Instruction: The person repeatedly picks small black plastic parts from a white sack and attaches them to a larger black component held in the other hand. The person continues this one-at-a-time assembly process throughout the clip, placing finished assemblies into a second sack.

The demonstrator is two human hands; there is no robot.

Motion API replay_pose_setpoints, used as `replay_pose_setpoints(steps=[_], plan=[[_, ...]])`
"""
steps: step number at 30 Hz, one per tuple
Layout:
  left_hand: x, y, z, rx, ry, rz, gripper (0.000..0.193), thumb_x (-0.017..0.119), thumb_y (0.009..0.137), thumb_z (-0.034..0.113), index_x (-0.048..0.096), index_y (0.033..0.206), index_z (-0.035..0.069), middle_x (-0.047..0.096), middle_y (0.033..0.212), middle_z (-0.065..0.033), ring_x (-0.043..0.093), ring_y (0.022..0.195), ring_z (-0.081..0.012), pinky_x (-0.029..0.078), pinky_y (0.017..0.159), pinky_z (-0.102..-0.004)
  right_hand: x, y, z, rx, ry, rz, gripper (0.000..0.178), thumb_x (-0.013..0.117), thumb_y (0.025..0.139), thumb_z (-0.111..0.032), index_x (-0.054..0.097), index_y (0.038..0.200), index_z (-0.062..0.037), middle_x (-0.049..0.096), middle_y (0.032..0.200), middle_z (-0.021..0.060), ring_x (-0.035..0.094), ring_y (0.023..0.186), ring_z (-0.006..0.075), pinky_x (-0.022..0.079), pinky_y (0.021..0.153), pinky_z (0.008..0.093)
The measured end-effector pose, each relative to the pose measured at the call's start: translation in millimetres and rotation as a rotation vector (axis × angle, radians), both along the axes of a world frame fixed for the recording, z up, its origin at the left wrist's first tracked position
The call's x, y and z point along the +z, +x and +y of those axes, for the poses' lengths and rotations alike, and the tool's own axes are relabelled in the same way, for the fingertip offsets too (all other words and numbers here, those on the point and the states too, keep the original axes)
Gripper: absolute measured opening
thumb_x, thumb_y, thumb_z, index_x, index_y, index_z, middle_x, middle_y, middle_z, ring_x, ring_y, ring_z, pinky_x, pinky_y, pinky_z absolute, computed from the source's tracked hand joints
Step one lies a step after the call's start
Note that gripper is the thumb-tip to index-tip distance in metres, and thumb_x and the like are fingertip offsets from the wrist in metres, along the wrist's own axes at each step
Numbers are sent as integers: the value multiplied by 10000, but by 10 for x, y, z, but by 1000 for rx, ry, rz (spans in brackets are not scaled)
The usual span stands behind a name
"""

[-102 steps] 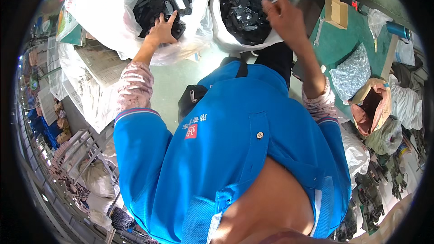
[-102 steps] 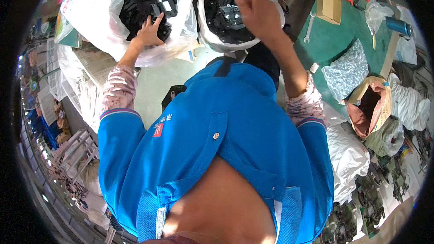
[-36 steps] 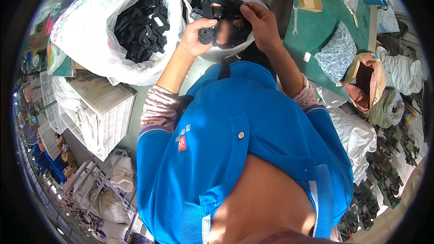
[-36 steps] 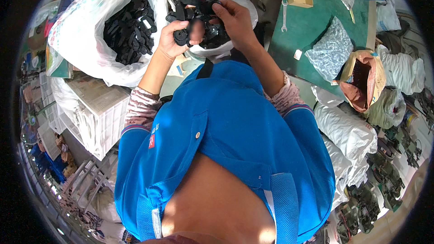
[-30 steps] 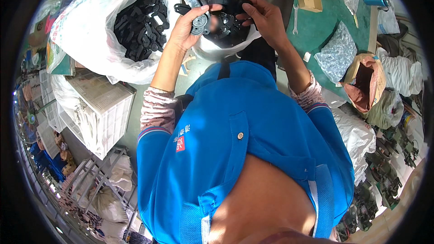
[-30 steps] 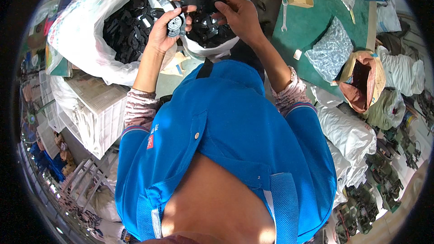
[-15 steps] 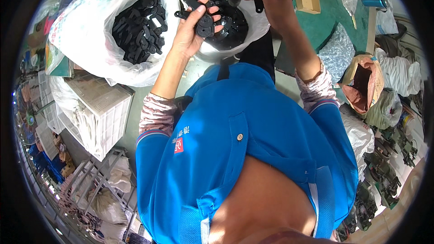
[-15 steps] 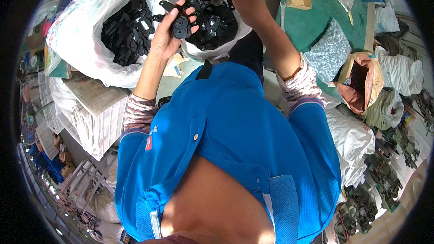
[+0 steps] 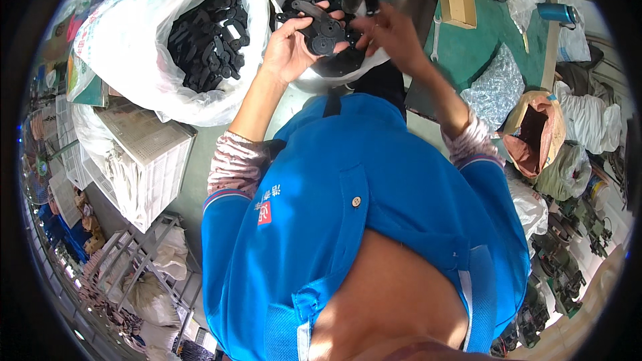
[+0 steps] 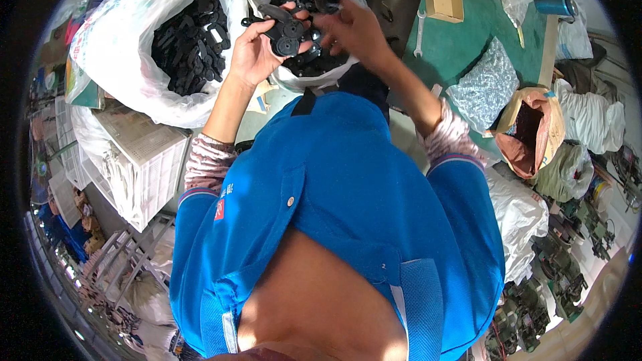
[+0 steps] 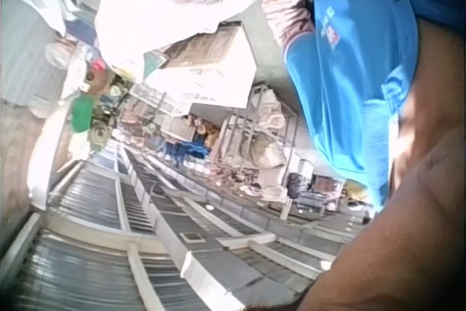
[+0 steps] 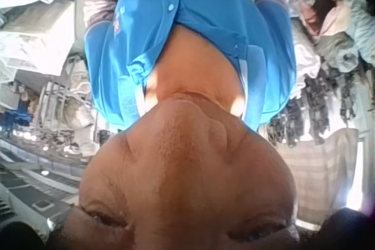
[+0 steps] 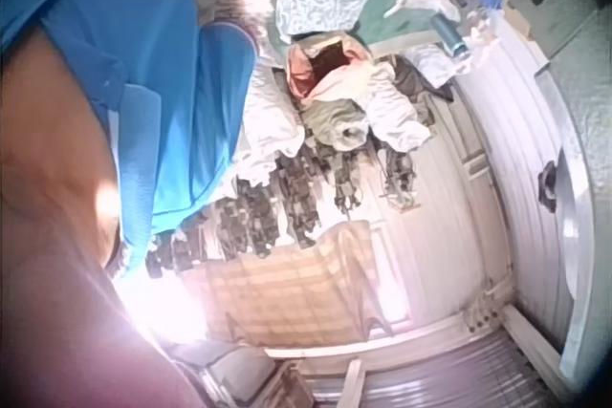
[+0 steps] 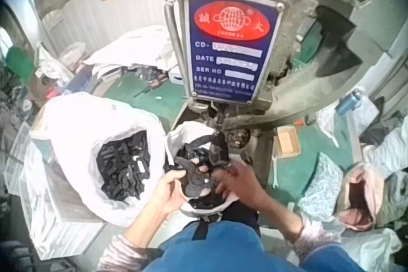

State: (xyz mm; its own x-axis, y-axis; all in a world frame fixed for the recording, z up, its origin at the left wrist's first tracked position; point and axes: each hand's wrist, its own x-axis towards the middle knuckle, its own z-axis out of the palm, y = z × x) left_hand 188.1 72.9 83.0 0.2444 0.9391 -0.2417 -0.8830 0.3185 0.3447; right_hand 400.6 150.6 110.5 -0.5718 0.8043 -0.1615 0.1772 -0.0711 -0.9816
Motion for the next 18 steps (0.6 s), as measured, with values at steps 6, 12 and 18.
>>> replay_pose_setpoints(steps=[6, 12, 18], plan=[[-58, 85, 7, -216, -40, -57, 506, 526, 885, 27, 454, 1386, 25, 589, 1259, -163, 597, 1168, -294, 476, 1025, -557, -218, 36, -149, 195, 830, -262, 492, 743, 782, -84, 642, 1238, -240, 624, 1084, 103, 639, 869, 252, 518, 697, 305], [-175, 76, 5, 15, -15, 112, 570, 630, 861, -83, 474, 1386, 77, 593, 1294, -145, 588, 1181, -260, 494, 1034, -470, -45, 70, -280, -105, 927, 49, 351, 578, 934, -22, 569, 1282, -70, 637, 1035, 111, 628, 917, 231, 499, 834, 303], [-291, 183, -6, 243, -200, 70, 521, 644, 820, -140, 546, 1250, 136, 605, 1314, -68, 570, 1199, -240, 464, 1048, -439, -310, -53, -608, -251, -63, 249, 337, 453, 1048, -160, 513, 1343, -9, 634, 858, 54, 569, 746, 108, 475, 738, 244]])
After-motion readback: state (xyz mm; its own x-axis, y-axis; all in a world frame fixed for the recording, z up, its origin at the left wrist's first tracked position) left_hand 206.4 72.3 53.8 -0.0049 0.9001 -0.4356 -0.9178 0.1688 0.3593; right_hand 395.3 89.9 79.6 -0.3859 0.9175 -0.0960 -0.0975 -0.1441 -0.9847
